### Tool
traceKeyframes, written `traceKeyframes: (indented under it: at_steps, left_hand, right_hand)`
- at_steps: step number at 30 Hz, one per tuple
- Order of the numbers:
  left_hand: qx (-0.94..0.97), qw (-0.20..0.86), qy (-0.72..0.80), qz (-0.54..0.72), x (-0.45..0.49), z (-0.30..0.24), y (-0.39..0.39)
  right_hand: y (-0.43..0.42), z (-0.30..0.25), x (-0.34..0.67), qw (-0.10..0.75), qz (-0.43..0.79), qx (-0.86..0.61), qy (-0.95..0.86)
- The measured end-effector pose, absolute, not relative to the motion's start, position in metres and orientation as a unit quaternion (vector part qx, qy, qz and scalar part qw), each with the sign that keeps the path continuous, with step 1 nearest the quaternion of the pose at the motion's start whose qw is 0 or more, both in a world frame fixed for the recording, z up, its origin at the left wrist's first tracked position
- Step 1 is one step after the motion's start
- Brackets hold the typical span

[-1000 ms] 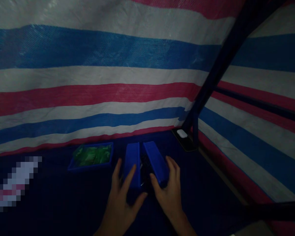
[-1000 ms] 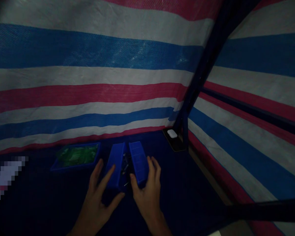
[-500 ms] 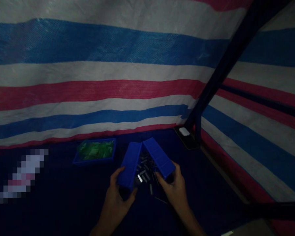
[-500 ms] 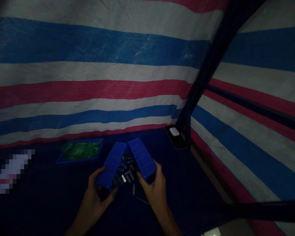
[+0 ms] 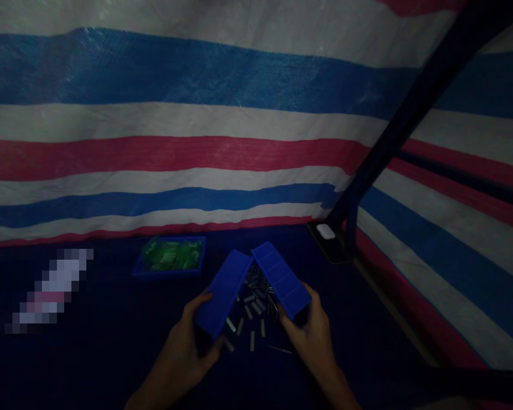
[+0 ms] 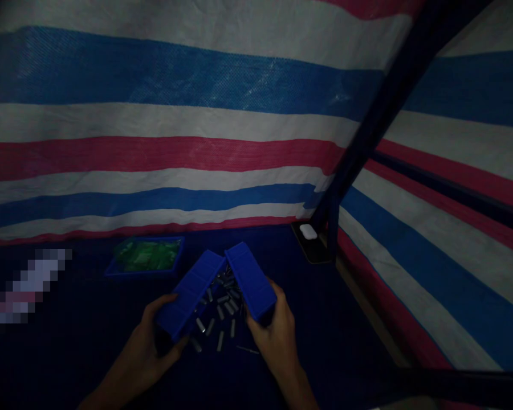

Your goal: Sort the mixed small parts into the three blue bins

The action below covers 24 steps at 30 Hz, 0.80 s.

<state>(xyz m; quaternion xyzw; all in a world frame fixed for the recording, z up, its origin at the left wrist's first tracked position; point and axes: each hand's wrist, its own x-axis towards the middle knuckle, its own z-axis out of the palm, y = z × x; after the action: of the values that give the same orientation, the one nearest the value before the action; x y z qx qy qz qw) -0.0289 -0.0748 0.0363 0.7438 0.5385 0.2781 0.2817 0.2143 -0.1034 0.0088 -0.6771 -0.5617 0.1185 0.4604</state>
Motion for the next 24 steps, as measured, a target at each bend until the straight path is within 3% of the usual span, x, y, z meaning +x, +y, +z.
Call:
traceKeyframes:
  at_steps: [17, 24]
  left_hand:
    - [0.74, 0.271, 0.541, 0.294, -0.062, 0.031, -0.069]
    - [0.792, 0.232, 0.506, 0.252, -0.07, 0.038, -0.068]
  right_hand:
    - [-0.101, 0.013, 0.238, 0.422, 0.157, -0.606, -0.656]
    - [-0.094, 0.012, 0.261, 0.486, 0.199, -0.607, -0.596]
